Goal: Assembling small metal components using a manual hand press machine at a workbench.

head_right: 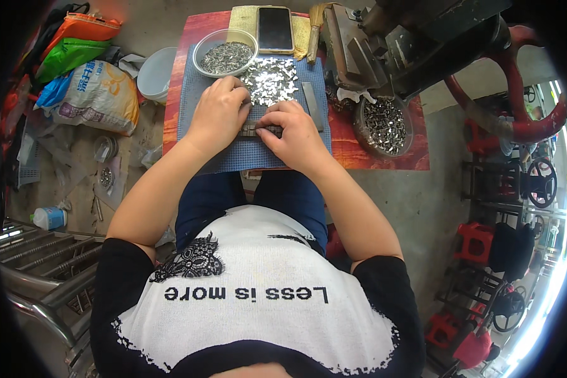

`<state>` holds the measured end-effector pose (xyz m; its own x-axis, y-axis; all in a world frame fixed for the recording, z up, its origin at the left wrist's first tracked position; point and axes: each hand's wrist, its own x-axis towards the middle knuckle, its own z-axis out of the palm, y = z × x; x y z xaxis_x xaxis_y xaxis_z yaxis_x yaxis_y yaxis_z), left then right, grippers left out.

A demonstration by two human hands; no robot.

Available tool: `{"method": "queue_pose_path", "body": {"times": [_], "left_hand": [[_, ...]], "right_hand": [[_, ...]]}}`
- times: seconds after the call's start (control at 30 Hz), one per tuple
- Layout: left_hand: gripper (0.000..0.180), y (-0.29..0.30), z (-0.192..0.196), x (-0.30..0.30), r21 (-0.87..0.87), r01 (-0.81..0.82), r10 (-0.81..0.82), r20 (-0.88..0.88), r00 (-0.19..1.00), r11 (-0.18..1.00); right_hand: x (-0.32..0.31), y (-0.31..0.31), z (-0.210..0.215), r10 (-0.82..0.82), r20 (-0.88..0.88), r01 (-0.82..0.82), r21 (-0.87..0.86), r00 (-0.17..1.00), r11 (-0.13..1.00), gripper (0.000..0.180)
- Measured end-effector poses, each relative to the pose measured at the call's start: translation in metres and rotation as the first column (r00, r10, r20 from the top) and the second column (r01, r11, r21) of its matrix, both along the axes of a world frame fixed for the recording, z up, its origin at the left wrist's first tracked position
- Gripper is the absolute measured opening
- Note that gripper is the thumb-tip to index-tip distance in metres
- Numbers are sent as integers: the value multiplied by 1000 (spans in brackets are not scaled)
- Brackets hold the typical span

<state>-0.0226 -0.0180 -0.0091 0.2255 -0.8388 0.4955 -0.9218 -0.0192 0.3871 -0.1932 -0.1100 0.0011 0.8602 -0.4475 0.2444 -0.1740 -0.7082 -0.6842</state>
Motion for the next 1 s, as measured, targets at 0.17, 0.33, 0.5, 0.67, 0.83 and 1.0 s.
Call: {"method": "queue_pose_path", "body": {"times": [0.17,0.33,0.5,0.67,0.83,1.0], "left_hand": [[8,13,12,2,43,25,-15,-206,978,999],[14,25,17,0,176,147,-10,-608,794,973],[13,29,23,-10,190,170,-27,-587,809,967],[15,32,13,-11,155,190,-122,-367,922,970],[13,23,23,-7,319,186,-45,-401,915,930],[17,12,34,26,212,5,101,-485,868,977]], "right_hand": [[2,0,3,9,-2,-9,-24,1000,1000,14],[1,-4,4,-7,-7,7,27,1000,1000,10],[-12,-18,5,-96,51,90,114,994,989,12],[-22,-15,3,-143,47,137,111,989,984,13],[-23,-17,-5,-117,44,111,125,992,986,13],[-14,-12,-8,-149,21,146,93,989,985,14]]}}
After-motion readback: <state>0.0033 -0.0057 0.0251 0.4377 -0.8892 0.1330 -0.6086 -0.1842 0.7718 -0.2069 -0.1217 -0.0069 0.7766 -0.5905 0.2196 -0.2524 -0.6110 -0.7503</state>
